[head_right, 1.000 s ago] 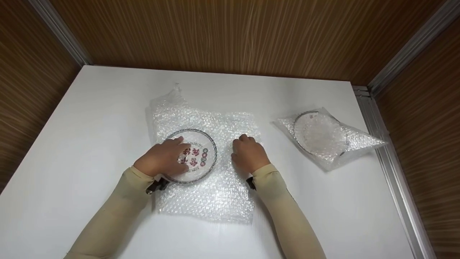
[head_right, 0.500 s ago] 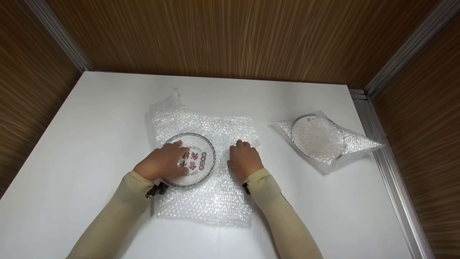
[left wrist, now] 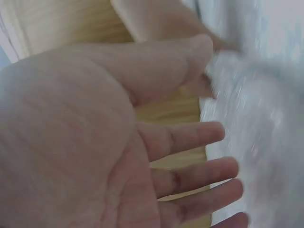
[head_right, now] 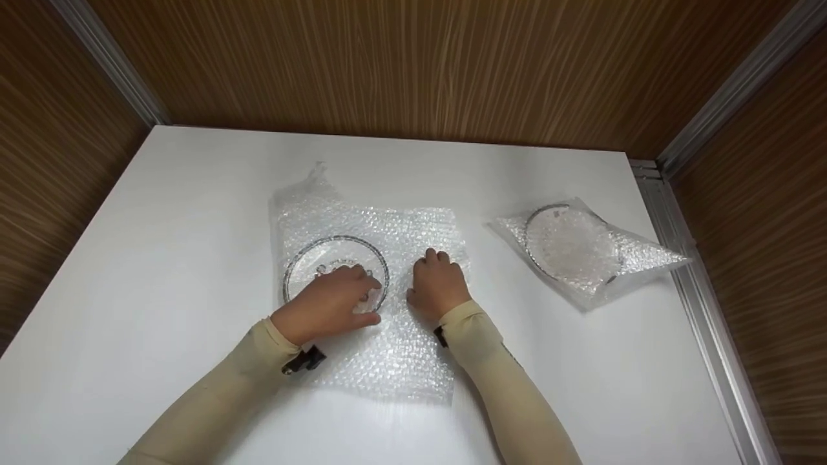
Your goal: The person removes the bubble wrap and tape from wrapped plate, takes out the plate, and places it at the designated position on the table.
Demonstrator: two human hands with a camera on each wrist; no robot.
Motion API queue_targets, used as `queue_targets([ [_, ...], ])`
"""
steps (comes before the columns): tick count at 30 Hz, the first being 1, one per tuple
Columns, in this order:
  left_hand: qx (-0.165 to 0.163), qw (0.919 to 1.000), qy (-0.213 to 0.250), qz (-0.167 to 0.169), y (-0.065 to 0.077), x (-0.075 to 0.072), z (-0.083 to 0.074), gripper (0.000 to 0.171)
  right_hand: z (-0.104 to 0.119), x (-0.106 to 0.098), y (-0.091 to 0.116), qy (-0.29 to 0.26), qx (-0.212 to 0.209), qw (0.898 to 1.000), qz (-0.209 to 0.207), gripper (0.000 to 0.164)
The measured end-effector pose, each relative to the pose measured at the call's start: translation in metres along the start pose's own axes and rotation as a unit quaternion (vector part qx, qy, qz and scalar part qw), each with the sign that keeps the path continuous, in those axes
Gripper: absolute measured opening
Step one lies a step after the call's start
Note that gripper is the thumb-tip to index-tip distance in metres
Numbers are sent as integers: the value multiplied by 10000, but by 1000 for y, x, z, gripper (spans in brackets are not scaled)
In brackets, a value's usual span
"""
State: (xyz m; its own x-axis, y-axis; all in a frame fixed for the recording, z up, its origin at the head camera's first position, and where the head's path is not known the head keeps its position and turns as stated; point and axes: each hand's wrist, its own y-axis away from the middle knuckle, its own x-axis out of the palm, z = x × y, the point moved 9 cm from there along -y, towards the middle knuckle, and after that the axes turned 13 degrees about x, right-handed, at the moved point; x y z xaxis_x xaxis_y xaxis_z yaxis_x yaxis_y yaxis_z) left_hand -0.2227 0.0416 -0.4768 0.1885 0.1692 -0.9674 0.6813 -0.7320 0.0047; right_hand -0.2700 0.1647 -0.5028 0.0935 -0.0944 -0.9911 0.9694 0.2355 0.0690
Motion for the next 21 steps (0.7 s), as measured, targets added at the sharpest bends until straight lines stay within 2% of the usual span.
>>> queue_targets([
  [3,-10,9991,-425,-63,-8,7,-10,48,1,0,-1,63,24,10000,16,29],
  [5,-161,9982,-567,-106,-12,11,-12,52,2,1,-1,44,39,10000,48,30],
  [11,-649,9954,-684,-180,-18,13,-13,53,0,0,0,-284,105,9994,154,43],
  [13,-728,9948,-661,-260,-20,10,-14,47,0,-1,1,-349,83,9993,133,46],
  [18,-838,9920,-688,-645,-23,-5,-13,10,-1,-6,1,-341,-26,9994,-75,45],
  [21,-857,9906,-791,-722,-24,-14,-14,5,-4,-8,0,-320,17,9994,-130,44],
])
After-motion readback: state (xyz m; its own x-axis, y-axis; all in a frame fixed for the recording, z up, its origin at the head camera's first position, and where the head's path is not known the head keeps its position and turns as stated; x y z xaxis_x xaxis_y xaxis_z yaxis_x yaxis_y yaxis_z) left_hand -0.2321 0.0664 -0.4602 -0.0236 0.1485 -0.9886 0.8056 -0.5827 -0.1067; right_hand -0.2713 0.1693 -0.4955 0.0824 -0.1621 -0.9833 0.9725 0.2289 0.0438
